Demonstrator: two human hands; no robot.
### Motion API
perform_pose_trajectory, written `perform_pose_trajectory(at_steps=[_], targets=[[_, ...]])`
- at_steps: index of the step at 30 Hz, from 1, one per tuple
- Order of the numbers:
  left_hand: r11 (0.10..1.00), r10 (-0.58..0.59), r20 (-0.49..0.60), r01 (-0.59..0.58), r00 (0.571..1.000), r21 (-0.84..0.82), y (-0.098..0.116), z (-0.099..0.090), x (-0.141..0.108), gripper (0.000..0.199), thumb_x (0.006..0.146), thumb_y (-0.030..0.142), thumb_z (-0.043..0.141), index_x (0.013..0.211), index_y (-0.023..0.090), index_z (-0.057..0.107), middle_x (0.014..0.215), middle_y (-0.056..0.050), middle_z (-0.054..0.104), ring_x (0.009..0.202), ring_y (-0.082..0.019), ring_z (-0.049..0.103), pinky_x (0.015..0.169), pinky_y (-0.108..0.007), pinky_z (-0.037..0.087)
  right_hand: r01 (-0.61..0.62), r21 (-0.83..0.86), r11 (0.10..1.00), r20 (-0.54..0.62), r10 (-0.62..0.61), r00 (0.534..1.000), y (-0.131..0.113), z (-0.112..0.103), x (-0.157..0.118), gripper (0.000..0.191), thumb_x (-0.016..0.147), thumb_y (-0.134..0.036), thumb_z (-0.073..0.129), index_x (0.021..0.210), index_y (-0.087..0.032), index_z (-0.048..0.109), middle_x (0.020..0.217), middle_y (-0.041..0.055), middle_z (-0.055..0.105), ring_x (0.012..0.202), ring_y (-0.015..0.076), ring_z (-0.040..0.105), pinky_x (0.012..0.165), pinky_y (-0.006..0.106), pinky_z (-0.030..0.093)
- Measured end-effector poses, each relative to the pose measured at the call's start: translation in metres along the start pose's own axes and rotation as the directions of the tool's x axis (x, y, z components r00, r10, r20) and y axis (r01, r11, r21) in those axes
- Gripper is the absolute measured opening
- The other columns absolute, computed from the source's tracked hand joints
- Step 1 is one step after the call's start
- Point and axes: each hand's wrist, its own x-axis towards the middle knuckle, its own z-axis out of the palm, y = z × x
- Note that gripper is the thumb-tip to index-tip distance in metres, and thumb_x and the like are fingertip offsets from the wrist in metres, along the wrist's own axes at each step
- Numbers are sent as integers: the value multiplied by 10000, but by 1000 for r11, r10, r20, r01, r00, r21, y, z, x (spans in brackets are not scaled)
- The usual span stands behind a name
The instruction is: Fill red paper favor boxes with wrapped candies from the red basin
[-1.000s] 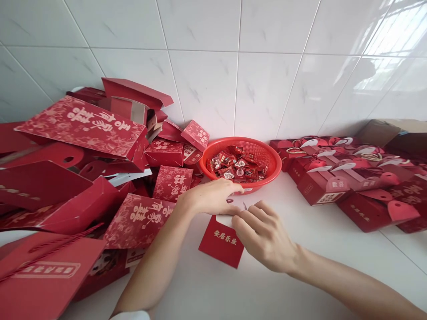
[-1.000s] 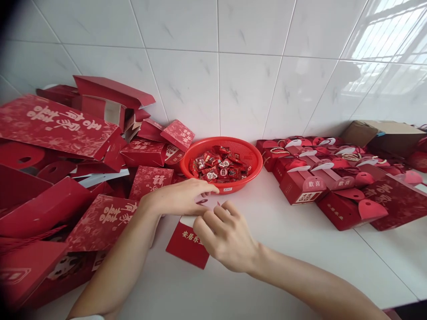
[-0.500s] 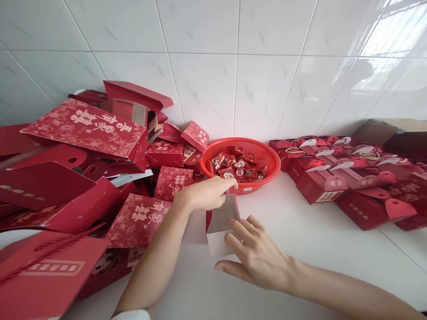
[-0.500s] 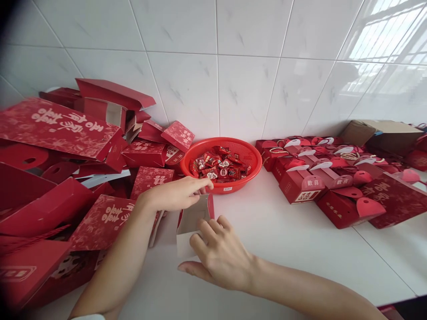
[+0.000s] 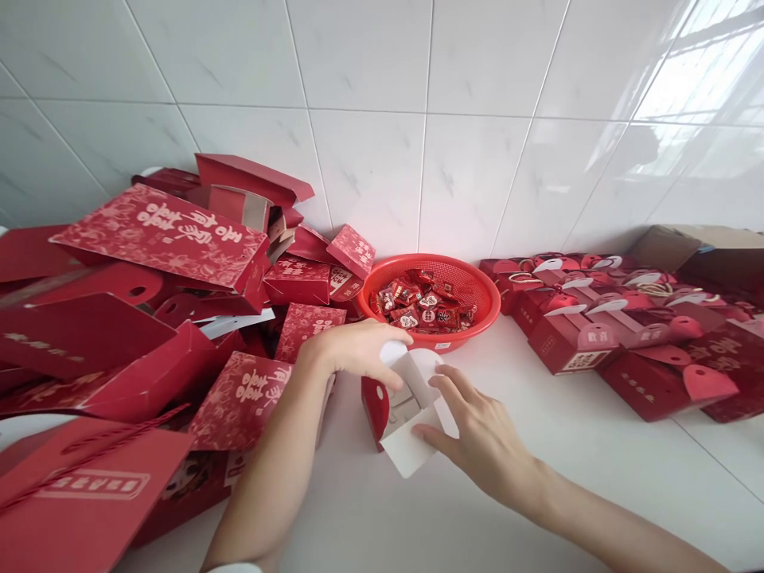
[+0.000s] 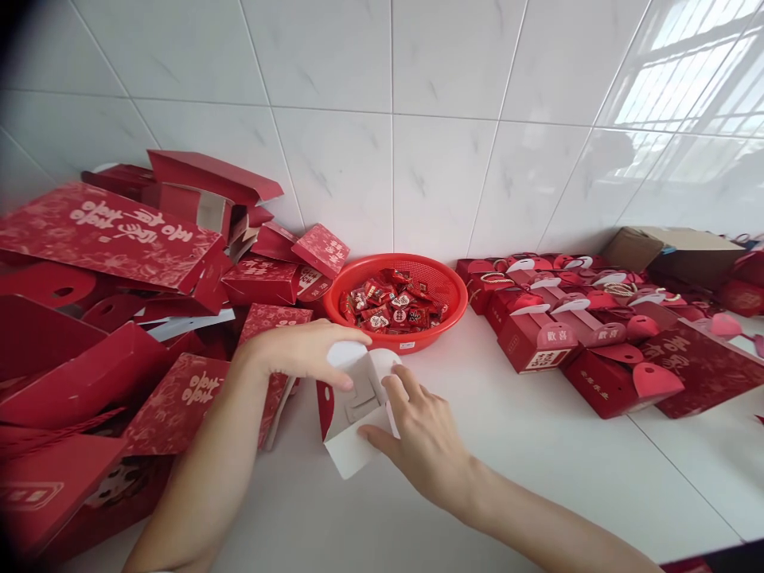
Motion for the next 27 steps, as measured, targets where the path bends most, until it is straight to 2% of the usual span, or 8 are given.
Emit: perform_pose_trajectory(at_steps=[3,5,7,12,16,19,23,27], targets=[[993,-76,35,79,996,-85,-10,-7,-8,932,650,489,793,1495,249,482,1501,-95,546,1283,-330,578,884,-295,543,-7,3,1000,56,7,998,2,0,2,327,926,-386,653,1161,-194,532,1326,134,634,652,196,708,511,313,494],[974,-112,96,128,989,-188,-15,-8,-10,977,633,471,796,1516,233,452,1471,-125,566,1060,-297,706,680,-258,567,1,11,1000,69,-2,998,2,-1,4,313,935,-370,641,1171,-195,534,1337,126,637,630,185,704,502,304,479],[964,-105,119,130,987,-233,-18,-8,-8,980,614,441,805,1510,244,460,1468,-137,568,898,-260,745,605,-245,552,10,9,1000,71,-10,997,1,-1,5,313,938,-366,639,1178,-195,535,1337,125,641,626,183,705,499,301,475],[979,94,1,-92,996,-181,-11,-4,-1,884,585,341,838,1426,277,573,1403,-67,643,1157,-296,667,870,-279,541,72,-89,993,-16,-74,997,1,-3,-1,354,929,-387,657,1172,-158,539,1343,199,628,724,234,733,590,354,546],[937,214,75,-182,974,-299,0,-2,6,847,648,241,783,1459,234,540,1208,-51,742,1058,-247,702,858,-267,537,96,-135,986,-68,-106,992,3,-6,-9,338,935,-408,648,1152,-166,556,1355,209,622,795,254,743,660,380,574],[931,252,35,-232,967,-281,1,-4,7,664,739,190,667,1395,263,604,1243,-20,728,1070,-216,683,889,-253,502,90,-130,987,-50,-97,994,6,-8,-11,322,949,-407,629,1153,-168,559,1350,199,627,717,228,731,607,362,564],[957,212,-54,-218,976,-191,-7,-7,3,382,852,208,527,1160,246,751,1158,-1,757,1023,-209,680,868,-252,475,75,-124,989,-50,-82,995,8,-7,-12,313,981,-417,569,1157,-157,563,1342,200,633,652,213,715,578,360,554],[987,48,-24,-51,999,-150,-9,-4,-1,325,872,376,555,1044,229,788,1054,-27,774,885,-226,704,728,-260,488,68,-166,984,-53,-77,996,4,0,-10,353,994,-424,542,1196,-136,565,1333,225,633,689,227,724,601,358,548]])
